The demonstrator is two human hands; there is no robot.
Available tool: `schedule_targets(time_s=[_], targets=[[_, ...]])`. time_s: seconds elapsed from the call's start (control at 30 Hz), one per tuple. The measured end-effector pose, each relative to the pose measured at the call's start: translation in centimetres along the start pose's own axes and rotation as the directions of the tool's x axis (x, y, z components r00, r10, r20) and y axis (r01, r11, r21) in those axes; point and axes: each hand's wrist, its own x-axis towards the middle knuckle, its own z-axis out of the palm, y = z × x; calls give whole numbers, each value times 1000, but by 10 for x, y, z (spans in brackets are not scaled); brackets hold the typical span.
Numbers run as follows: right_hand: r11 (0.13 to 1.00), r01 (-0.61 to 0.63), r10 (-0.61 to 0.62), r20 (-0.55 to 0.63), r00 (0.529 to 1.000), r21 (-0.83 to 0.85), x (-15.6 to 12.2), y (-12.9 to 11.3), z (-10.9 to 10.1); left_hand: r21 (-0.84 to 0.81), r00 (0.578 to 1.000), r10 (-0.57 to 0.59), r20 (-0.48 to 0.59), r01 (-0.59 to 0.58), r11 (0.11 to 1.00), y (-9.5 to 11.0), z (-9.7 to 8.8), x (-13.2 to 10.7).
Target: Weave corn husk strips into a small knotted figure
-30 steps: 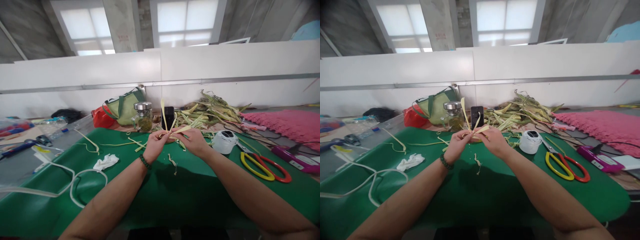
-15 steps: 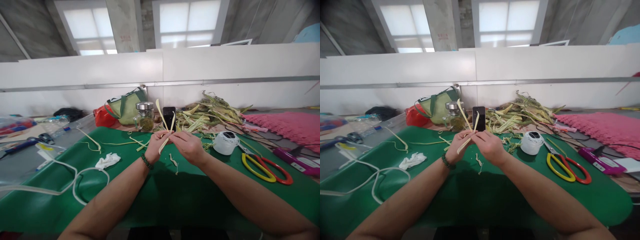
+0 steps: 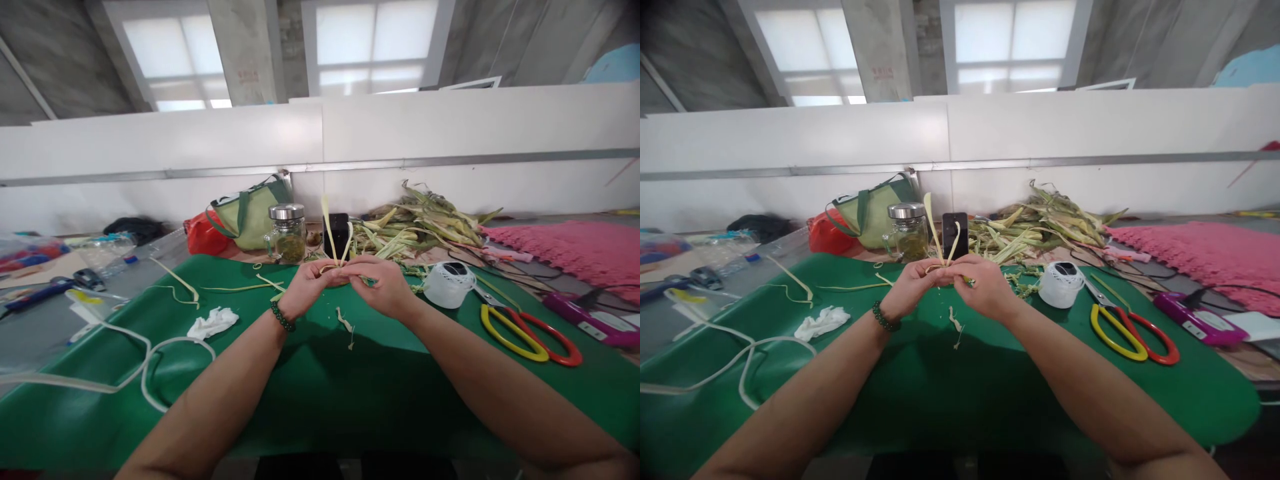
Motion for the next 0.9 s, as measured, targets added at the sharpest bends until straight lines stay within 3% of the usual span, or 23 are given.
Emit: schedule_targets(time_s=[0.2, 0.27, 0.33, 0.43, 0.53, 0.7, 0.9], targets=[[967, -244, 249, -69, 966, 68, 3, -5, -11, 219, 996, 18, 87, -37, 975, 0, 4, -1], [933, -353, 352, 25, 936, 77, 3, -4, -8, 301, 991, 28, 129, -66, 952, -2, 8, -2], [922, -384, 376, 119, 919, 48, 3, -2, -5, 358, 990, 22, 137, -71, 931, -3, 12, -2], [966, -254, 256, 84, 963, -44, 1, -2, -2, 301, 998, -2, 69, -19, 954, -5, 14, -3], [991, -37, 40, 15, 999, -127, -3, -7, 1, 173, 999, -45, -22, 49, 984, -5, 12, -2], [925, 252, -245, 60, 968, -286, -7, -13, 8, -12, 977, -166, -130, 166, 986, -1, 5, -1], [832, 359, -305, 192, 933, -423, -7, -14, 9, -165, 952, -272, -141, 248, 955, 9, 3, -2]])
